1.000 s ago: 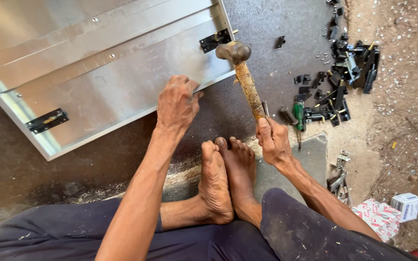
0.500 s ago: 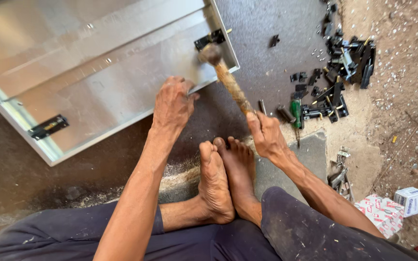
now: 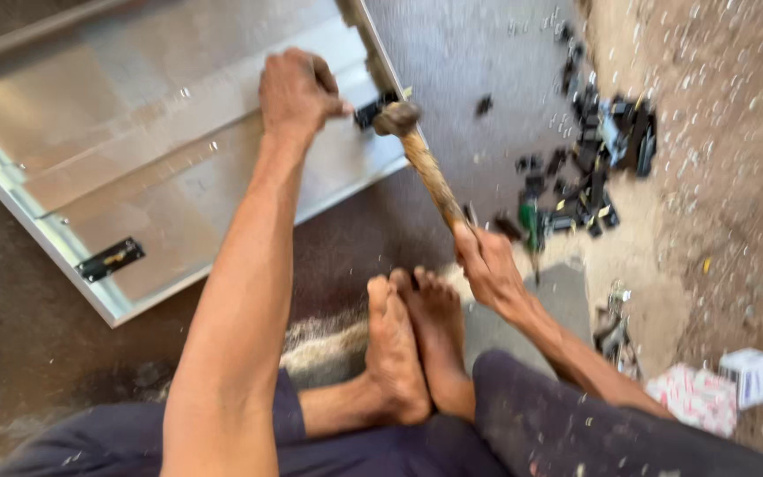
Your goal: The person attaches metal hinges to metal trays using a hammer. They position the hinge on the edge of the tray and strike it with the hammer to secure it, then move to the next tray in the stack.
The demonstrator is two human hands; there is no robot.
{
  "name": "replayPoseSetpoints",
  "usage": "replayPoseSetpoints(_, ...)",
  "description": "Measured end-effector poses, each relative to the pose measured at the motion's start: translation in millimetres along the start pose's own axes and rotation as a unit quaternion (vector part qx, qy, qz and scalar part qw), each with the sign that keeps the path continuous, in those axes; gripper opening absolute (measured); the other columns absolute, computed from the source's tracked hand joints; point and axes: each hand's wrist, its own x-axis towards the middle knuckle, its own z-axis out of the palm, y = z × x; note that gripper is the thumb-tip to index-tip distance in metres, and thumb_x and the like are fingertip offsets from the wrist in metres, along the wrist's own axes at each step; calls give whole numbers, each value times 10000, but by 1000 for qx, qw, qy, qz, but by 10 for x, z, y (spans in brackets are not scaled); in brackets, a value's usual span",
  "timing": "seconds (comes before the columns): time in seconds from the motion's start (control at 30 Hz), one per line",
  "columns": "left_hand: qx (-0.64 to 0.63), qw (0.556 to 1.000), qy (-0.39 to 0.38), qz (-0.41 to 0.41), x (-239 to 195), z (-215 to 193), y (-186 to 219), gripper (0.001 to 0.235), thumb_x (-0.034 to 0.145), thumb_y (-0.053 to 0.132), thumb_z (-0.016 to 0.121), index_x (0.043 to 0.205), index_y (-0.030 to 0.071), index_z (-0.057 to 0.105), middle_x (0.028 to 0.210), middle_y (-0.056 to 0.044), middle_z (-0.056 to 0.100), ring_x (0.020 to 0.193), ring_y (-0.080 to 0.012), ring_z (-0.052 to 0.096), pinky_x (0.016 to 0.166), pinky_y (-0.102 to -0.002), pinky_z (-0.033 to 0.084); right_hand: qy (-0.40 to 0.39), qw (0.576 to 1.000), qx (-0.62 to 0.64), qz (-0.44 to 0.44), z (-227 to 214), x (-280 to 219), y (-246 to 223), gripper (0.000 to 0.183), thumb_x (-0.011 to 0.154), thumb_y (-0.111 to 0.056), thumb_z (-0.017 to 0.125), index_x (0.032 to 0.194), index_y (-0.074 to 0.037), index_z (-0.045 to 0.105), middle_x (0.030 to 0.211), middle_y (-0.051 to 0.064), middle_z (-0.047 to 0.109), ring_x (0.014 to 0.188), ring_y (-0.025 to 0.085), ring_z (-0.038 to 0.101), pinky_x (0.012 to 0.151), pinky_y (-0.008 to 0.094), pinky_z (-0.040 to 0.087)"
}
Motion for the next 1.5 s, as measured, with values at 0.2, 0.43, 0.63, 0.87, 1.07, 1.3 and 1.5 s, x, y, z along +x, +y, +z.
replayPoseSetpoints(0.2,127,991,-28,-35,94,-18,144,366,497,240,1026,671,65,756,760,-128,753,730,-271,733,667,-385,589,147,936,264,-183,-166,56,10,467,1077,-451,414,904,-35,533,633,10,472,503,77,408,451,274,316)
replayPoseSetpoints(0.43,182,982,-20,-43,181,3,344,407,474,218,1038,741,70,768,865,-162,729,844,-344,722,700,-450,588,-3,998,57,7,-28,89,-77,556,1131,-423,393,713,-80,525,564,-18,468,458,76,423,381,266,351)
replayPoseSetpoints(0.63,194,974,-74,-86,178,113,260,400,573,268,1008,771,36,749,878,-157,759,865,-309,758,715,-425,625,200,895,271,-292,-193,406,-255,515,1054,-546,436,814,-95,504,606,-29,504,432,66,429,361,230,378)
replayPoseSetpoints(0.87,214,975,-29,-43,65,54,310,389,519,211,1014,761,48,757,884,-192,732,876,-362,726,715,-460,596,10,1000,9,-17,6,-19,-183,481,1091,-424,391,784,-90,552,622,24,546,493,65,497,433,216,405)
replayPoseSetpoints(1.07,201,976,-47,-65,137,119,231,366,535,194,986,747,39,731,865,-173,743,864,-334,749,702,-449,617,145,904,379,-132,-152,199,-237,393,1051,-474,498,931,-101,516,743,-8,497,601,90,411,532,251,369)
replayPoseSetpoints(1.3,205,979,11,12,-10,293,-118,381,527,178,855,878,64,762,904,-187,749,876,-367,743,749,-486,598,58,993,43,89,160,-345,333,569,1055,-486,426,683,-76,558,532,7,490,479,151,453,432,341,364)
replayPoseSetpoints(1.5,150,988,-8,-41,-189,630,144,731,802,522,787,1209,-56,599,942,-238,729,877,-386,732,776,-492,596,136,970,-199,7,-584,297,605,542,1081,-467,521,834,6,613,673,228,609,568,367,584,543,493,442)
